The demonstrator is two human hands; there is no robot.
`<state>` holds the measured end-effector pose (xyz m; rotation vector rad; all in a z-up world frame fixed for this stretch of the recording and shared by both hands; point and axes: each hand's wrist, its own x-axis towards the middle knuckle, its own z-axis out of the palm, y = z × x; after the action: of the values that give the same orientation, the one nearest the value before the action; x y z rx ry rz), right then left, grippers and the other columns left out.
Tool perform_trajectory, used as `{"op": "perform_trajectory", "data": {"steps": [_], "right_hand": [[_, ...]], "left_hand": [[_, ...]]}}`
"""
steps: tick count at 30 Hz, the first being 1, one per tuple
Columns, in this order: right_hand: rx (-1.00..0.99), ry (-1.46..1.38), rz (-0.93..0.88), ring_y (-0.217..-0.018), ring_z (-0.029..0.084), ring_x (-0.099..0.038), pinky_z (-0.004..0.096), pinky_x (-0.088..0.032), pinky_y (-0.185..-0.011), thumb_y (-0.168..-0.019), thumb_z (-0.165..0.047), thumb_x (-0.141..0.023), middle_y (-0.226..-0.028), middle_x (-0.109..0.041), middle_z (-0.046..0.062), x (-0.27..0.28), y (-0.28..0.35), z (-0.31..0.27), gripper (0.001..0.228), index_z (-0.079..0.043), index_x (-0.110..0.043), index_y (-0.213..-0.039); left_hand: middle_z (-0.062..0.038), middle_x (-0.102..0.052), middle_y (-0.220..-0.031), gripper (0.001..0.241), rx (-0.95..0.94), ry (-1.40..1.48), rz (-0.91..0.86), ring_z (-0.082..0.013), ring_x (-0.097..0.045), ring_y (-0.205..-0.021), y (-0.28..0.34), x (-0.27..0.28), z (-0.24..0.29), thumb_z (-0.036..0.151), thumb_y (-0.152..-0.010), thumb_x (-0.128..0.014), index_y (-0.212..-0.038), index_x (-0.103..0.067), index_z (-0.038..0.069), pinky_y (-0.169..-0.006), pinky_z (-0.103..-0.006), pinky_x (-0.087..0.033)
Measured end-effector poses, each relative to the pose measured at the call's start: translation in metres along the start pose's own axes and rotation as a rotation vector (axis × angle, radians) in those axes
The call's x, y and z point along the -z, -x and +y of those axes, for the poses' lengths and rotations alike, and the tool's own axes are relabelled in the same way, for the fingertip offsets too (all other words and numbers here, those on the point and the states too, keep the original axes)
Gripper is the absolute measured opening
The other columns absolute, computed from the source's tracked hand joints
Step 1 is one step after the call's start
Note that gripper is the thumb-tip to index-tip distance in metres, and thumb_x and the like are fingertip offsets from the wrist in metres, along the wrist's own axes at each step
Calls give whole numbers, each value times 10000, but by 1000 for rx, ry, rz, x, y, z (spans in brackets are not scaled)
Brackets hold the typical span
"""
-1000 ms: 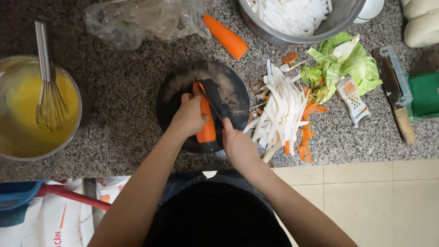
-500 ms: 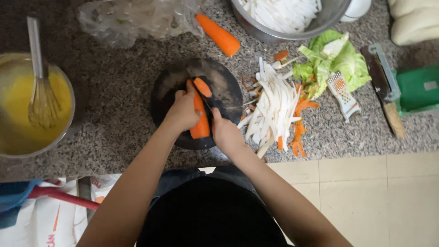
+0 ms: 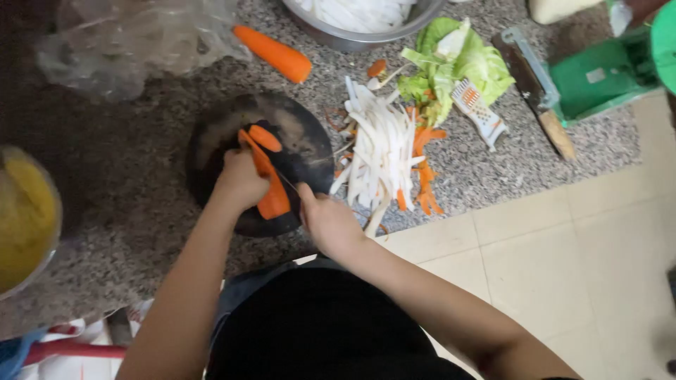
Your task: Slice carrots and radishes into thin strips and place them in a bowl.
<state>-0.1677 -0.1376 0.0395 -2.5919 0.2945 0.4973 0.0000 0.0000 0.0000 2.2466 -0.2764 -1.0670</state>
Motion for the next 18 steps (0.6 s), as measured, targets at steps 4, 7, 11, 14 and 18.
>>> {"op": "perform_trajectory", "data": {"steps": [4,7,11,14,18], "right_hand": [[-32,10,-59,-798,488,-727,583,-594,-679,-1081,-284,-330,-879,-679,202,24,10,-19,333,-160,-430,-1373],[-73,26,-102,-847,490,-727,585,-595,-730,-1090,-282,-299,-922,-686,219,39,16,-30,366,-166,-389,-1425],[-57,85,-134,-818,471,-733,582,-601,-708,-1056,-204,-318,-906,-676,204,40,16,-31,405,-151,-355,-1456],[-59,92,-159,-815,478,-730,591,-599,-695,-1028,-153,-337,-911,-673,210,34,10,-29,445,-146,-337,-1472],[-95,87,-210,-833,488,-725,599,-594,-701,-976,-80,-343,-940,-666,223,41,8,-37,527,-112,-295,-1500]], "left_hand": [[-392,-296,-1507,790,72,-32,31,-536,-460,-1351,22,5,32,153,-825,-658,-1531,-377,-60,-1066,-639,-446],[-407,-246,-1524,779,115,11,29,-546,-433,-1369,54,17,63,77,-822,-592,-1535,-328,-94,-1073,-655,-428],[-410,-201,-1545,850,95,91,-1,-549,-401,-1383,59,24,67,29,-833,-511,-1590,-143,-95,-1068,-637,-439],[-409,-196,-1552,857,86,101,-15,-549,-392,-1389,61,28,77,17,-833,-491,-1595,-114,-92,-1068,-635,-441],[-404,-194,-1559,871,89,82,-37,-528,-395,-1398,70,36,94,23,-838,-484,-1604,-82,-80,-1070,-609,-451]]}}
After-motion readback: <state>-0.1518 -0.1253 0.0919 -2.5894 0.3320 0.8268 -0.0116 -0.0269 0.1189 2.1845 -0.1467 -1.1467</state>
